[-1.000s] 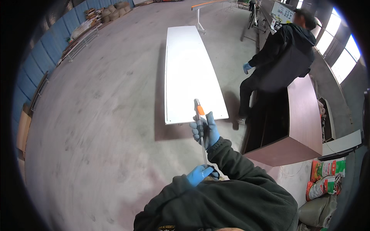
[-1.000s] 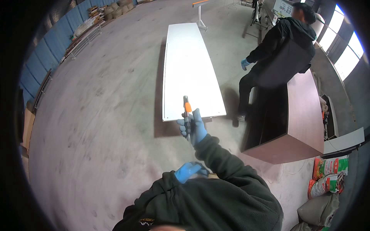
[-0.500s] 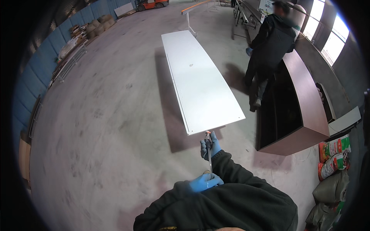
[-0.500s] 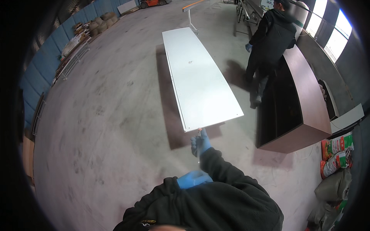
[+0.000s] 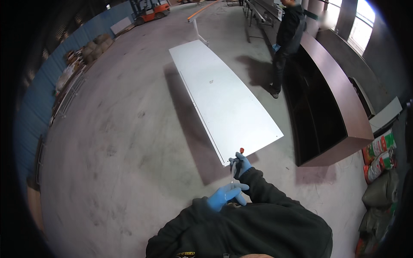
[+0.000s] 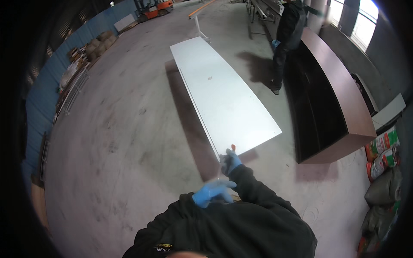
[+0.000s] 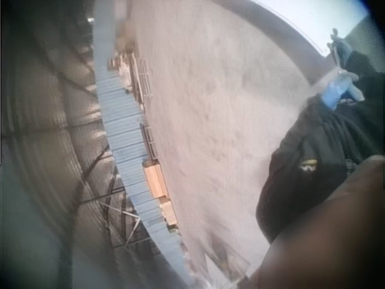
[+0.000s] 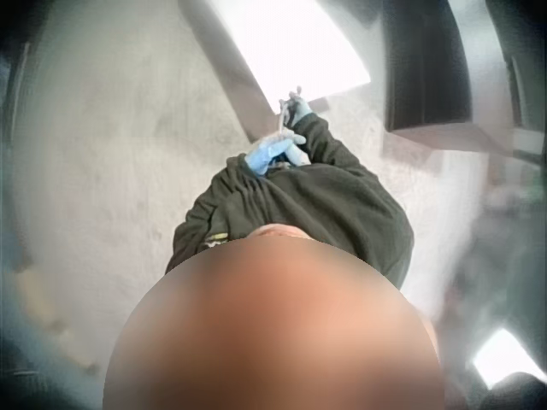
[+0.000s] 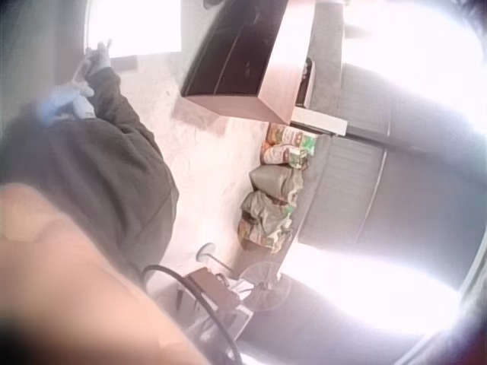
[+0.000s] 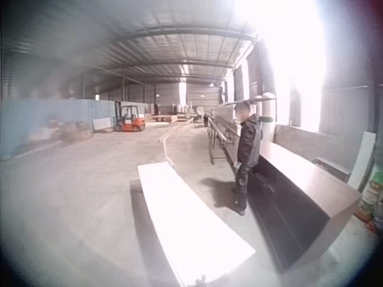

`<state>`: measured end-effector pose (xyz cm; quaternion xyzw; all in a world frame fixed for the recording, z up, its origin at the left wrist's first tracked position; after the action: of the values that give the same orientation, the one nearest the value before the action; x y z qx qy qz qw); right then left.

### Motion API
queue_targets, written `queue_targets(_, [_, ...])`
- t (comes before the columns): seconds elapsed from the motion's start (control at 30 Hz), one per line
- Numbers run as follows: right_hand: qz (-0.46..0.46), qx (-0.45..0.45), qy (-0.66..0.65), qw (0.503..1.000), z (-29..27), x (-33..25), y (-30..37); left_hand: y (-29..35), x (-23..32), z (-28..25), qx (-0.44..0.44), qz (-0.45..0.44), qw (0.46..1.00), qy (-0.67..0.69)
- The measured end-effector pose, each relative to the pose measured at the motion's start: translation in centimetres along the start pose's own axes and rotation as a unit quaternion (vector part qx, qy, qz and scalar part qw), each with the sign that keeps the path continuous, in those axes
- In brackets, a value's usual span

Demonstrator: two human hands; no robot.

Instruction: The person uses a utility knife to score and separate large brown wood panels on the floor. A coworker removes the cut pieces as they are separated. The person continues cutting multiple panels in sequence.

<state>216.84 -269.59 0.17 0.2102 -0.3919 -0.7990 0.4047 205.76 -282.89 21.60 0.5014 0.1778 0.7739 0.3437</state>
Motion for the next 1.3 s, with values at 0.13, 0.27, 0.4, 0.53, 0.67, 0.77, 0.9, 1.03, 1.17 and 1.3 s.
queue_targets(0.13, [0.027, 0.014, 0.144, 0.989, 5.3, 2.4, -3.8, -0.1, 2.2, -3.8, -0.007, 0.043, 0.999, 0.028])
queue_targets(0.27, [0.084, -0.020, 0.169, 0.982, 8.3, 6.2, -7.7, -1.1, 3.6, -8.8, -0.055, 0.082, 0.994, -0.048])
queue_targets(0.4, [-0.026, -0.274, 0.062, 0.960, 8.2, 12.9, -9.0, -0.8, 4.6, -13.7, -0.093, 0.130, 0.978, -0.132])
queue_targets(0.53, [-0.035, -0.171, 0.028, 0.984, 9.0, 15.7, -10.2, 2.0, 5.1, -17.1, -0.143, 0.048, 0.987, -0.060])
queue_targets(0.67, [0.020, 0.035, -0.021, 0.999, 11.4, 13.6, -9.9, 1.7, 5.7, -17.8, -0.284, -0.075, 0.956, 0.017])
queue_targets(0.77, [-0.116, 0.089, -0.067, 0.987, 11.9, 11.9, -7.4, 0.5, 5.8, -17.6, -0.354, -0.104, 0.928, -0.043])
queue_targets(0.9, [-0.166, 0.005, -0.127, 0.978, 13.1, 11.3, -4.3, 0.4, 7.8, -18.8, -0.400, -0.181, 0.897, -0.058])
queue_targets(1.03, [-0.273, 0.043, -0.238, 0.931, 10.1, 6.5, -1.2, -4.3, 8.7, -16.4, -0.421, -0.231, 0.870, -0.111])
queue_targets(1.17, [-0.356, 0.042, -0.286, 0.889, 0.7, 2.3, 5.5, -9.6, 3.1, -8.3, -0.497, -0.236, 0.816, -0.175])
queue_targets(1.3, [-0.490, 0.098, -0.280, 0.820, -9.8, -1.9, 19.4, -12.9, -3.8, 3.7, -0.539, -0.241, 0.787, -0.178])
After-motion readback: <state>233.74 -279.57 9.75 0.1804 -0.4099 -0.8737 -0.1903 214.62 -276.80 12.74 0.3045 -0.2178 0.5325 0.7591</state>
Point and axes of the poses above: each hand's wrist, its own y-axis away from the middle knuckle, its own z-axis out of the palm, x = y × z, the point moved 2 cm from there along -y, towards the middle knuckle, and after that the axes turned 11 degrees about x, right-handed, at the moved point
